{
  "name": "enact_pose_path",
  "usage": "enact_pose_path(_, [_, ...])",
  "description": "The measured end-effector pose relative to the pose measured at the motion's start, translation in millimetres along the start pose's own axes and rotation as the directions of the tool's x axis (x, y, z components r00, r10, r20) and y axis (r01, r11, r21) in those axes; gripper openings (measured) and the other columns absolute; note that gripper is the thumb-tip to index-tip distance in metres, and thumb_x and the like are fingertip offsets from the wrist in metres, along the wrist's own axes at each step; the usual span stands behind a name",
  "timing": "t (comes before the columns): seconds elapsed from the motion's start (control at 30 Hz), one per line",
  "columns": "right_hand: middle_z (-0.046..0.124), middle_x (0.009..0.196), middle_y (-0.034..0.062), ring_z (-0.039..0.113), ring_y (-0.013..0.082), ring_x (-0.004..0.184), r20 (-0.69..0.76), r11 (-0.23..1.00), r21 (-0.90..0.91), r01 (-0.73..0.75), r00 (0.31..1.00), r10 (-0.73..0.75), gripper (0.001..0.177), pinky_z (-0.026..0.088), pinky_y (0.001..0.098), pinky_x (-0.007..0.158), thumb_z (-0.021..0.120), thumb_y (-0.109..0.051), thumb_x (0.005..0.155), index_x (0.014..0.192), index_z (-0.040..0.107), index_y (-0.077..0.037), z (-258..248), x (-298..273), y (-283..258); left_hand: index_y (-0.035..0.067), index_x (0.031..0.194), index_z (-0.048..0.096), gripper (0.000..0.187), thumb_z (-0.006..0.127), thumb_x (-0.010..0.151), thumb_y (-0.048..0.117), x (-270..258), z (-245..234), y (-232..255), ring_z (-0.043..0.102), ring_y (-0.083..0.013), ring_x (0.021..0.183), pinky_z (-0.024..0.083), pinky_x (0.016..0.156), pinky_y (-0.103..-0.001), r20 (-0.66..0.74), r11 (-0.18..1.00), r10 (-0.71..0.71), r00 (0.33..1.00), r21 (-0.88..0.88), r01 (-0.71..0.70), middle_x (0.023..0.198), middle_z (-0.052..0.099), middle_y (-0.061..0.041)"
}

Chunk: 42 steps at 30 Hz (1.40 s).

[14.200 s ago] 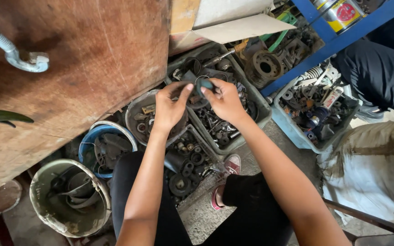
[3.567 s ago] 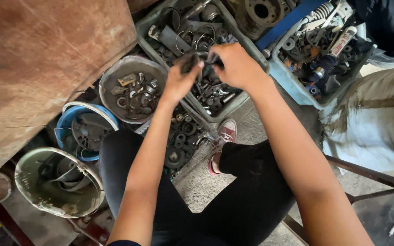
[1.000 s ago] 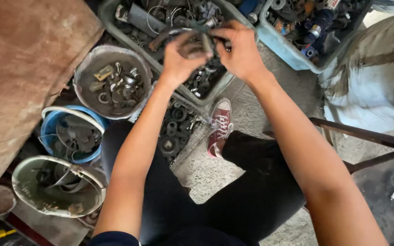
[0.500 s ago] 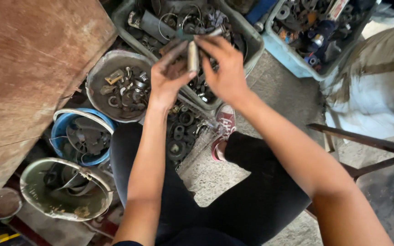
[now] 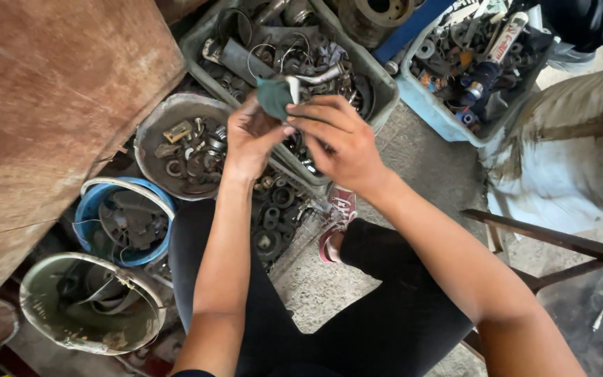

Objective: The person sits on the floor and cleans various metal parts, including pipes, rings, and washers, using a green cloth. They pick up each item from a bin, wipe it thoroughly, and place it into a different container.

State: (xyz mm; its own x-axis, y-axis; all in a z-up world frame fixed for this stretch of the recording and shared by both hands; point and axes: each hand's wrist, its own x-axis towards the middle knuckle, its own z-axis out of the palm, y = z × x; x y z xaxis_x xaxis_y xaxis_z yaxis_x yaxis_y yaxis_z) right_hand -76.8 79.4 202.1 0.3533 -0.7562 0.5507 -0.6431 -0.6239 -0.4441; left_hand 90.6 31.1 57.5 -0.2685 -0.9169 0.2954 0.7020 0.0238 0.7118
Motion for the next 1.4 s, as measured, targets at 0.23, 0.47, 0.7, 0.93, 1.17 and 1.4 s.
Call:
enact_pose_path(0.23, [0.071, 0.127, 0.0074, 0.067, 0.0301, 0.120, -0.045, 0.996, -0.079, -0.051, 0.998, 0.047, 0.037, 0.058, 0.0386, 0.104, 0.072, 0.009, 0.087, 0.120, 0.073, -0.006, 1.7, -1.1, 12.9, 0.000, 0.139, 0.062, 0.060, 0.077, 0.084, -0.018, -1.6, 9.9, 0.2, 0.068, -0.0220, 0.122, 0.058, 0.108, -0.040, 0.015, 0.986, -0.126, 0.992, -0.110, 0.127, 0.135, 0.067, -0.011])
enact_pose_path(0.47, [0.069, 0.130, 0.0094, 0.065, 0.0323, 0.119, 0.054, 0.992, 0.033, 0.119, 0.991, -0.121, 0.036, 0.057, 0.0400, 0.102, 0.074, 0.008, 0.086, 0.120, 0.071, -0.004, -4.6, 8.3, -9.5, 0.000, 0.149, 0.057, 0.069, 0.072, 0.084, -0.018, 1.5, 8.8, 13.8, 0.069, -0.0240, 0.117, 0.058, 0.103, -0.036, -0.101, 0.965, -0.144, 0.984, -0.236, 0.117, 0.132, 0.068, -0.015])
enact_pose_path(0.7, [0.070, 0.129, 0.0093, 0.065, 0.0323, 0.116, 0.010, 0.993, -0.111, 0.025, 1.000, -0.024, 0.039, 0.057, 0.0404, 0.101, 0.072, 0.010, 0.084, 0.121, 0.071, -0.003, -5.5, 12.3, 17.1, 0.002, 0.149, 0.056, 0.077, 0.079, 0.079, -0.017, 0.0, 21.2, 10.4, 0.062, -0.0233, 0.133, 0.053, 0.118, -0.040, 0.023, 0.988, -0.136, 0.990, -0.074, 0.137, 0.148, 0.062, -0.009])
enact_pose_path(0.93, [0.070, 0.128, 0.0101, 0.065, 0.0325, 0.118, 0.077, 0.984, -0.034, 0.174, 0.982, -0.171, 0.035, 0.059, 0.0383, 0.101, 0.073, 0.007, 0.084, 0.117, 0.071, -0.002, -7.5, 9.4, -3.3, 0.006, 0.152, 0.053, 0.083, 0.080, 0.077, -0.015, 7.2, 26.1, 36.5, 0.060, -0.0260, 0.131, 0.052, 0.113, -0.041, -0.059, 0.973, -0.179, 0.982, -0.158, 0.168, 0.147, 0.061, -0.012])
enact_pose_path(1.17, [0.071, 0.127, 0.0097, 0.066, 0.0312, 0.117, 0.047, 0.973, -0.108, 0.202, 0.979, -0.199, 0.038, 0.059, 0.0383, 0.099, 0.075, 0.009, 0.083, 0.119, 0.074, -0.001, -18.8, 15.8, 9.9, 0.005, 0.155, 0.049, 0.085, 0.081, 0.078, -0.014, 4.4, 46.0, 44.1, 0.054, -0.0273, 0.145, 0.046, 0.127, -0.041, 0.077, 0.984, -0.001, 0.997, 0.180, -0.013, 0.155, 0.055, -0.015])
enact_pose_path(1.4, [0.072, 0.122, 0.0103, 0.066, 0.0313, 0.115, 0.066, 0.964, -0.050, 0.262, 0.964, -0.259, 0.036, 0.060, 0.0380, 0.098, 0.071, 0.012, 0.080, 0.112, 0.076, -0.001, -13.7, 4.1, 2.7, 0.004, 0.158, 0.040, 0.091, 0.078, 0.077, -0.012, 6.1, 46.5, 61.4, 0.064, -0.0305, 0.133, 0.059, 0.113, -0.047, -0.035, 0.976, -0.064, 0.997, 0.206, 0.070, 0.155, 0.053, -0.017])
